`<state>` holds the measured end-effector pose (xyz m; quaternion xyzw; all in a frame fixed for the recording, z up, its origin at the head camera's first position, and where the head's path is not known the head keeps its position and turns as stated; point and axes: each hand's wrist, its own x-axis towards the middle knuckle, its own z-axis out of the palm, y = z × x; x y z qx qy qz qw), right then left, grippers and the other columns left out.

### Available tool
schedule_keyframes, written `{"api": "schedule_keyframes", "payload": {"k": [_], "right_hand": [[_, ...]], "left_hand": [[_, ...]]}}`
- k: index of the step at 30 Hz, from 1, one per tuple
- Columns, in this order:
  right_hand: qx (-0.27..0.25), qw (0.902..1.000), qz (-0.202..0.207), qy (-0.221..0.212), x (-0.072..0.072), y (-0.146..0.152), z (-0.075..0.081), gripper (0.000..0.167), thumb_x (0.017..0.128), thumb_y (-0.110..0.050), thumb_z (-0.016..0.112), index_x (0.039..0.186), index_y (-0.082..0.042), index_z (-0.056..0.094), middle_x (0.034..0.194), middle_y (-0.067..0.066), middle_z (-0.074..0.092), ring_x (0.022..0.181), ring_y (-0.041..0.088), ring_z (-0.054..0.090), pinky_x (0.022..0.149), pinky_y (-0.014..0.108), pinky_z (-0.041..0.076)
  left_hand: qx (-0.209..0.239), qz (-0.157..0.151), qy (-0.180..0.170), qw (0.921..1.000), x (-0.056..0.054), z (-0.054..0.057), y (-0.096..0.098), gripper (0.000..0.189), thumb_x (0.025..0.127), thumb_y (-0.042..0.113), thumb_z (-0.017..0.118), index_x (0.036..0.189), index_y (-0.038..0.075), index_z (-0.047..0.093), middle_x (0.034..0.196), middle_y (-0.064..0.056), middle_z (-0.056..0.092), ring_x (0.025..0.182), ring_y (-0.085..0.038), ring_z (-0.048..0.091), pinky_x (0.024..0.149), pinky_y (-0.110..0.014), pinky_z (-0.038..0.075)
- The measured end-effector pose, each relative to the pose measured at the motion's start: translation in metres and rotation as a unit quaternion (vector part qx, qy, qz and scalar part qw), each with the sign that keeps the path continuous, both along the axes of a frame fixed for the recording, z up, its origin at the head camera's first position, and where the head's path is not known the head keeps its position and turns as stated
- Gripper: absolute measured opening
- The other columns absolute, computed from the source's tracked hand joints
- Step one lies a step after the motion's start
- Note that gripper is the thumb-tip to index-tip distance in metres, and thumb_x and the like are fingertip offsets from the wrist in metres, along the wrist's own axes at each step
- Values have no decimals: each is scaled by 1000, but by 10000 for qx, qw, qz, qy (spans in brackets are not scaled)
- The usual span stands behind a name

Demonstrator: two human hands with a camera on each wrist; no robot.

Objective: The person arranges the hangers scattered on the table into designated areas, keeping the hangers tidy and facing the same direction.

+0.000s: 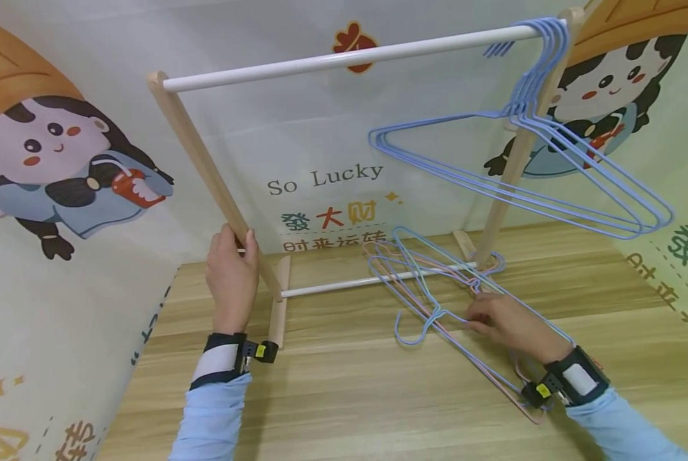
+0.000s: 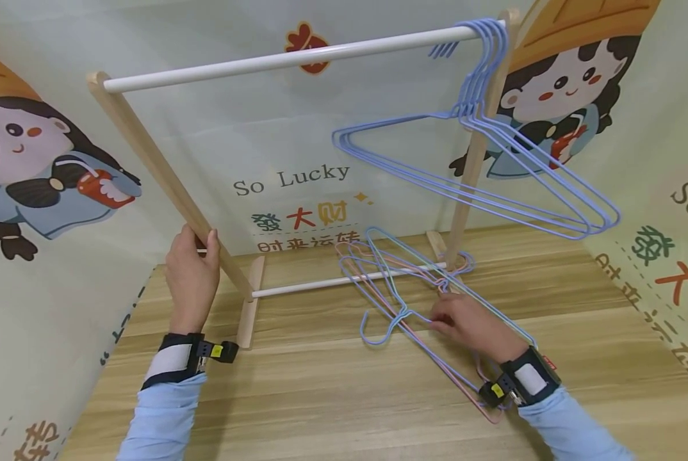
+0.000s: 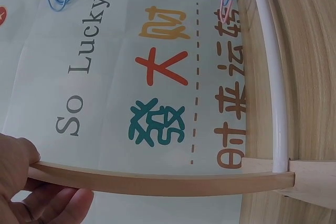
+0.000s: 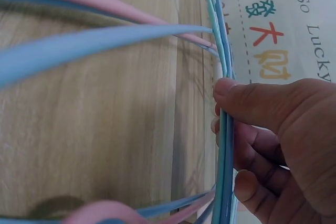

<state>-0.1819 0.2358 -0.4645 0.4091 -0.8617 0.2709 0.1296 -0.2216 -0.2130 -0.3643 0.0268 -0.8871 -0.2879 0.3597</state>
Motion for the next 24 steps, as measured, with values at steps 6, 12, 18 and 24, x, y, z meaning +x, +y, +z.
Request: {"api": "schedule_keyframes", "payload": {"k": [6,12,18,24], "right_hand": [[-20,9999,18,112,0,-2,0,18,79,2,84,86,-10,74,86,-9,62,75,8,57,62,30,51],[-103,9998,41,159,1,-3,2,18,78,3,84,86,-9,74,85,-8,63,74,7,57,61,28,50],[-300,9995,10,86,4,-3,5,17,79,5,82,87,-8,75,85,-7,64,73,4,55,59,25,49],[-393,9990,55,194,5,-2,10,20,77,8,82,87,-8,74,84,-7,63,70,3,52,55,23,47]], "left_hand": [[-77,4,-33,10000,1,1,-2,31,106,26,56,103,-4,57,91,-19,58,82,-36,64,62,-48,53],[-80,5,6,10000,1,1,-3,31,106,27,56,102,-4,57,90,-19,58,81,-36,64,61,-48,52],[-72,-19,155,9999,0,-1,-3,29,106,25,58,101,-4,58,88,-19,58,80,-35,64,60,-48,53],[-69,-37,181,9998,0,0,-3,29,106,24,58,101,-4,58,88,-19,58,80,-35,64,61,-47,53]]}}
